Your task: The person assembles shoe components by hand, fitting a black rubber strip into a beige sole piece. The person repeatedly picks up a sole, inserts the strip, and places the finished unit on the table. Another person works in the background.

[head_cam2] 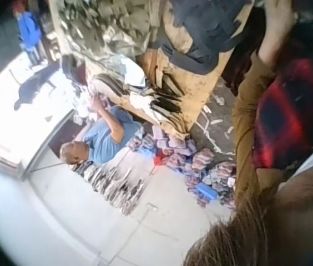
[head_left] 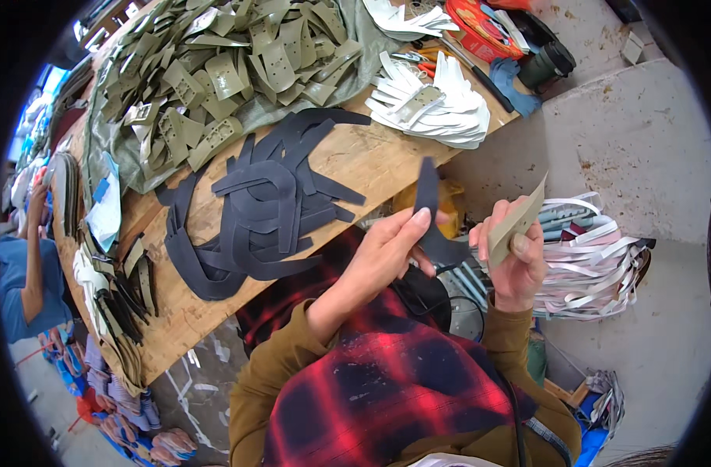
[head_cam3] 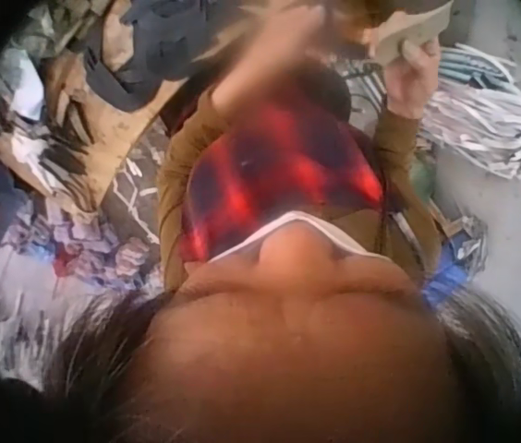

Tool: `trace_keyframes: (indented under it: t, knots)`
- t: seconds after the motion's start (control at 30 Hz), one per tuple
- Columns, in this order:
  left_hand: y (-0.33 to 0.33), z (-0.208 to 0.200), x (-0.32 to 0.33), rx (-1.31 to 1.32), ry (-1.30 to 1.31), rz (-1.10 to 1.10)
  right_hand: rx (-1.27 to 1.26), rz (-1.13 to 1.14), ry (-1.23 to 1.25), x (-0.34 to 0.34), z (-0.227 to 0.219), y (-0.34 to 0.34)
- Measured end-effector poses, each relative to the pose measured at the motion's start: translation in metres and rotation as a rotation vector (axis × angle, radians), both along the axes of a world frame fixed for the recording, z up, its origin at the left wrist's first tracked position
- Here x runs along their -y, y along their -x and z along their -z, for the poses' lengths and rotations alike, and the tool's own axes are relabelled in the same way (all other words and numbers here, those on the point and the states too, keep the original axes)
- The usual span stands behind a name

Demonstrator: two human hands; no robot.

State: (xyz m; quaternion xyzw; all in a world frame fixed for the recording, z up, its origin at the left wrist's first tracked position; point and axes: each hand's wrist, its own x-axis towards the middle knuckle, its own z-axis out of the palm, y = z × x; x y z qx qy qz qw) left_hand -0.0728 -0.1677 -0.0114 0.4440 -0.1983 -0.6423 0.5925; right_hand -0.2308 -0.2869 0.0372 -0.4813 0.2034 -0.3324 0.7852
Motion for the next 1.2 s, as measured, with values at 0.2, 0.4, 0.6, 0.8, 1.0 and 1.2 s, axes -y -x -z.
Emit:
trace_keyframes:
  t: [0.2,0.4,0.6,0.8,1.0,1.2]
  knots:
    - [-0.019,-0.002,-0.042,-0.296,0.061,-0.074,-0.092,0.048,0.058,-0.005,0.008,-0.019]
    - [-0.027,0.003,-0.109,-0.138,-0.028,-0.273,-0.119,-0.051,0.081,-0.013,0.004,-0.049]
    - [-0.026,-0.002,-0.273,0.55,-0.647,-0.71,-0.117,-0.123,-0.047,-0.037,0.029,-0.092]
    - [-0.038,-0.048,-0.323,0.713,-0.438,-1.329,-0.129,-0.455,-0.024,-0.067,0.025,-0.148]
    - [-0.063,-0.013,-0.242,-0.2,0.197,-1.249,-0.239,-0.57,0.234,-0.106,-0.006,-0.182]
    - [-0.066,-0.016,-0.195,-0.516,0.302,-1.07,-0.11,-0.653,0.307,-0.11,-0.004,-0.183]
